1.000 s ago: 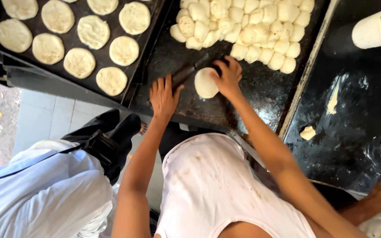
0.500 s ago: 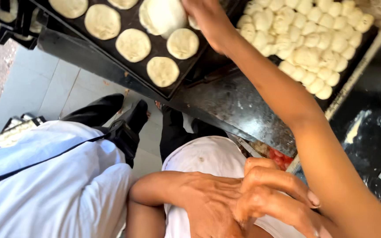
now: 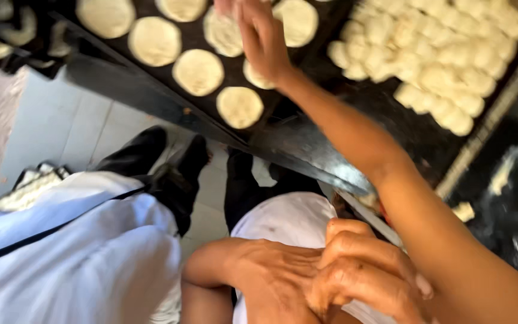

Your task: The person uses a rolling pin to flatten balls of dough into circular shapes and then places the flattened dough onto a metal baking tray.

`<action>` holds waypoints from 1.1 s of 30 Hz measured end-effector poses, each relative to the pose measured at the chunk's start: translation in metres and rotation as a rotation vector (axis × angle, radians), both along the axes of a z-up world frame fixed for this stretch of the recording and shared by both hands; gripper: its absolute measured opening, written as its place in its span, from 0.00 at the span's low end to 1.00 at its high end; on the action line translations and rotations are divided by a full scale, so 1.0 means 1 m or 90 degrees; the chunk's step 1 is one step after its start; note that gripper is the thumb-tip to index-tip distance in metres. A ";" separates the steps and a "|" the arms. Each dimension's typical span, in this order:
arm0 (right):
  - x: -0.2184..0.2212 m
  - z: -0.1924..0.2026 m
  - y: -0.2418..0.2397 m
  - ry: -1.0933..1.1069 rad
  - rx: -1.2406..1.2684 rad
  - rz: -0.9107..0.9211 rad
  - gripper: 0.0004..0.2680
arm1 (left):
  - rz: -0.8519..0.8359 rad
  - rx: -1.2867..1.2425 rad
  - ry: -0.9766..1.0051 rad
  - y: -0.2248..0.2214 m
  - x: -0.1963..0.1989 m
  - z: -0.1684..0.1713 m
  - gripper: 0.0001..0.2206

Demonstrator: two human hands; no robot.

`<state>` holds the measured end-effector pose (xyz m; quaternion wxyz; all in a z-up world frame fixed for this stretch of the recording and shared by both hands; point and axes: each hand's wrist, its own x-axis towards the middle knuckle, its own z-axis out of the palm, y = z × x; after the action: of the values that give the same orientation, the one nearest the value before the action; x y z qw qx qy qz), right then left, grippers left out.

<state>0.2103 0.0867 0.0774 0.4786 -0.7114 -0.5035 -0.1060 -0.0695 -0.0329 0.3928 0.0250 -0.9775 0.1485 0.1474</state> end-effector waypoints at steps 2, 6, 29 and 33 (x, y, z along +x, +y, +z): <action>-0.046 -0.002 -0.089 0.054 0.016 -0.022 0.08 | -0.032 -0.504 -0.017 0.003 -0.016 -0.008 0.14; -0.086 -0.022 -0.249 0.397 -0.035 -0.297 0.07 | -0.137 -0.952 0.041 0.017 -0.008 -0.055 0.20; -0.070 -0.095 -0.376 0.226 -0.401 -0.268 0.14 | 0.399 -0.151 -0.265 -0.036 0.081 -0.397 0.25; -0.095 -0.078 -0.371 -0.139 -0.530 0.028 0.24 | 0.416 -0.151 -0.276 -0.041 0.079 -0.391 0.25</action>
<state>0.1155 -0.2842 -0.0010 0.0967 -0.8175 -0.5663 0.0416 0.0097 -0.0741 0.0015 -0.1053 -0.9779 -0.1623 -0.0796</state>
